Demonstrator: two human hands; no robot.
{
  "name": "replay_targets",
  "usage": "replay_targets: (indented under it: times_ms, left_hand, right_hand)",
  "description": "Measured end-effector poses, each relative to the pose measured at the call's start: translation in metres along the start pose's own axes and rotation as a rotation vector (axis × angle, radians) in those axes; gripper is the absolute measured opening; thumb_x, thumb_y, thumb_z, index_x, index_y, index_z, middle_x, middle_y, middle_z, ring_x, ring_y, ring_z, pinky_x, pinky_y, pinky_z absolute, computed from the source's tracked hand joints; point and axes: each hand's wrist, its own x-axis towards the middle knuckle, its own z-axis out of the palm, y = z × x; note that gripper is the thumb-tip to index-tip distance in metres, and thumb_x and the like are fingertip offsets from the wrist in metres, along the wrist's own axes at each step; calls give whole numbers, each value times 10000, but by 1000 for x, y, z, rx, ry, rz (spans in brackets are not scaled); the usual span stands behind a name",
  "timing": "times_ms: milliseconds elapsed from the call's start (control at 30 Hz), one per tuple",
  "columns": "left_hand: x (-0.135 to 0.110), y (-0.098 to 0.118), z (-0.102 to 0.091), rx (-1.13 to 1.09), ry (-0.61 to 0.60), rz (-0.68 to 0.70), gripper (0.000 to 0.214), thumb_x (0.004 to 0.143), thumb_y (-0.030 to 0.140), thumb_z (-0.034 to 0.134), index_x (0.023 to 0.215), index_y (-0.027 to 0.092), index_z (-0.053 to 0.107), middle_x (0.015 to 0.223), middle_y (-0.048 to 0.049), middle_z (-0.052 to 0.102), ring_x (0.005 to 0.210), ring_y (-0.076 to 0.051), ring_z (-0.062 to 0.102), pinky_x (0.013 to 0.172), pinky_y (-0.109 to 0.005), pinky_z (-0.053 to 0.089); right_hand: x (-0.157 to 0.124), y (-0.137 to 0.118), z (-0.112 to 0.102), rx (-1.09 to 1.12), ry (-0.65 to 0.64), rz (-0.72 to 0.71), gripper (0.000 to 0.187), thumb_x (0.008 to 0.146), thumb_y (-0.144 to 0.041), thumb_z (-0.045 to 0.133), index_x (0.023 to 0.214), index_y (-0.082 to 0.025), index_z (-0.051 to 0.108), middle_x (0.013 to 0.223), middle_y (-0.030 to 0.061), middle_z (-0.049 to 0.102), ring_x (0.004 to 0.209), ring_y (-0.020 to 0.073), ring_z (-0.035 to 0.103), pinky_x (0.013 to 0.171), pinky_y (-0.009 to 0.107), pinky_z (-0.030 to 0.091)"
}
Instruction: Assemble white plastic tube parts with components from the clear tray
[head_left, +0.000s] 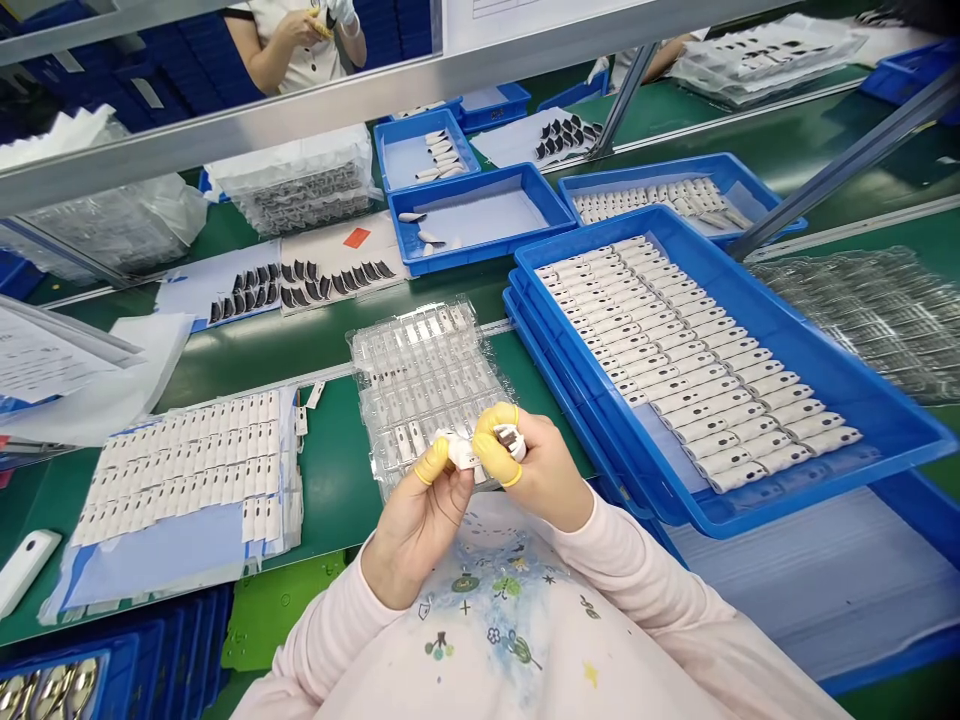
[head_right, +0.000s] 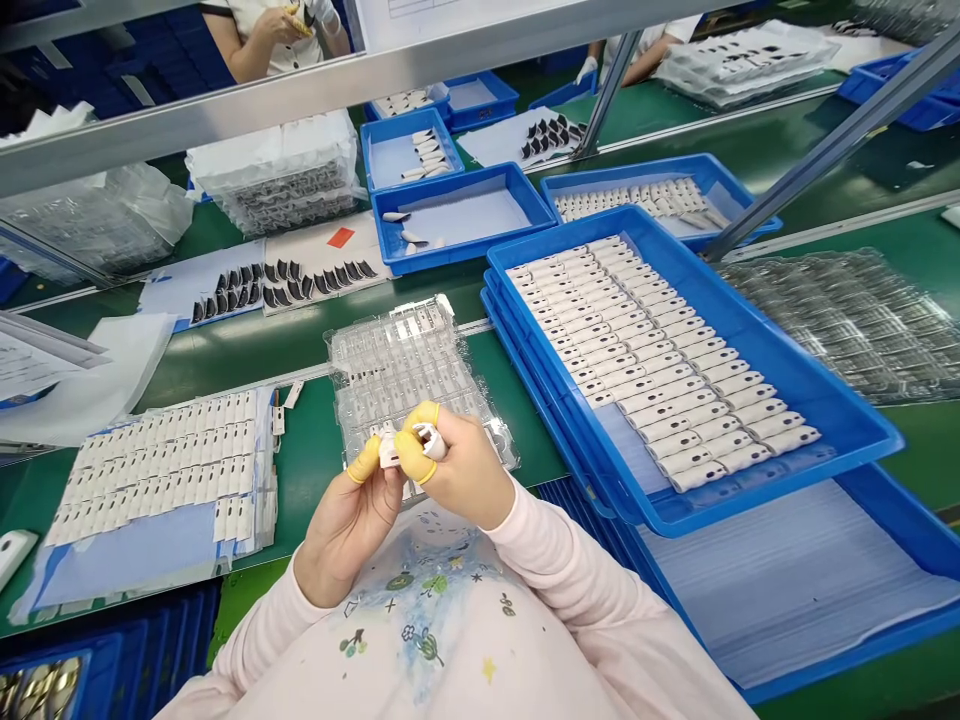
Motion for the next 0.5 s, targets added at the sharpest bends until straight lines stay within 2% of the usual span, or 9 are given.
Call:
replay_targets:
  times_ms: [100,167,333,433,500]
  left_hand:
    - [-1,1,3,-35,46,-17,338,1033,73,348,925,117,666,800,-33,757,677,-80,738,625,-123,604]
    - [0,1,5,-52,66,-19,359,1039,80,330,914,112,665,791,-37,753,674,-79,735,620,-123,601]
    - [4,1,-3,12,13,-22,275,1015,88,413,915,118,668,818,-29,746,675,-76,713,629,-142,588]
    - [9,5,-20,140,-68,8,97,931,121,591,985,127,671,894,-35,741,735,-104,700,678,-193,582]
    - [13,8,-35,281,-93,68,212,860,209,712,1060,166,659,931,-19,726,757,-116,681,695,-222,565]
  right_hand:
    - [0,3,0,-6,19,11,162,805,-293,615,683,-216,541,558,-39,544,485,106,469,496,245,395]
    - [0,4,1,2,27,6,159,810,-292,615,689,-216,545,568,-37,554,489,107,483,496,241,402]
    - [-2,10,3,50,28,-49,139,831,-279,615,725,-222,545,625,-33,573,532,110,507,519,238,424]
    - [-5,17,8,31,-75,-139,133,835,-262,635,738,-223,552,657,-31,590,548,106,506,543,239,424]
    - [-8,25,14,-11,-206,-178,120,841,-247,634,745,-223,566,665,-30,596,558,107,502,561,240,424]
